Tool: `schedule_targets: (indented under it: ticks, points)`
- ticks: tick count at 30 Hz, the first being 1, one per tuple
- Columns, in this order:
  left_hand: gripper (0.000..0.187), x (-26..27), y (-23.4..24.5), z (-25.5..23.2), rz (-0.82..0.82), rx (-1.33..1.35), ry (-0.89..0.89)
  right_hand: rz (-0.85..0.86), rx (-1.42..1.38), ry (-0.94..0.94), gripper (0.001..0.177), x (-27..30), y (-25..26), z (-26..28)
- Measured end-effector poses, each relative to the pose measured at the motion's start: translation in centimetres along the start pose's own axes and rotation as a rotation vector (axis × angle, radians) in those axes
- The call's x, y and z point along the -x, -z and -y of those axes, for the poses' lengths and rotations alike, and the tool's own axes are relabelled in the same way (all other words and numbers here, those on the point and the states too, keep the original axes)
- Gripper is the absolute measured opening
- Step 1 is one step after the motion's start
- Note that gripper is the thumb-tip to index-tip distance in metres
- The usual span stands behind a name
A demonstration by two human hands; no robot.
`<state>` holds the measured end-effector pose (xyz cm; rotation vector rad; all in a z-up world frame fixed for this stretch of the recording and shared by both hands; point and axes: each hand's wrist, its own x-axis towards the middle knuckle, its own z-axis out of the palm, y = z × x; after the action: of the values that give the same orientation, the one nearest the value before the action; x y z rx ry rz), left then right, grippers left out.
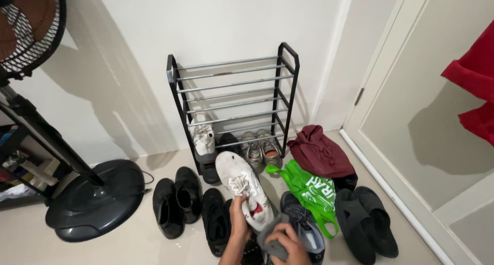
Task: Cleaning various pairs of shoes with a cloth and placing them on a shoe rack.
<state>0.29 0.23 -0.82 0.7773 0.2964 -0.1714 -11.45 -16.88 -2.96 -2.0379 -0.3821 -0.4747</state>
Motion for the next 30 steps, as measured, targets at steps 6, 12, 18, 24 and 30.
schedule_targets:
  ticks: [6, 12, 18, 24, 30]
  points:
    - [0.046, 0.0, 0.2, 0.2, -0.055, -0.191, -0.155, 0.008, 0.065, -0.199, 0.067, -2.6, 4.6, 6.9]
    - [0.050, 0.7, -0.4, 0.0, 0.024, -0.260, 0.018, 0.215, 0.131, -0.320, 0.083, -7.2, 6.7, 13.5]
    - [0.055, -0.1, -0.2, -0.3, 0.015, -0.338, 0.009, 0.419, 0.236, -0.154, 0.054, -10.1, 6.0, 12.4]
    - [0.083, -1.0, 0.6, -3.0, 0.173, -0.437, 0.035, 0.417, 0.211, -0.010, 0.054, -13.0, 4.6, 9.0]
    - [0.089, 1.0, 4.1, -6.7, 0.043, -0.674, 0.159, 0.332, 0.208, 0.026, 0.058, -17.0, 2.8, 4.5]
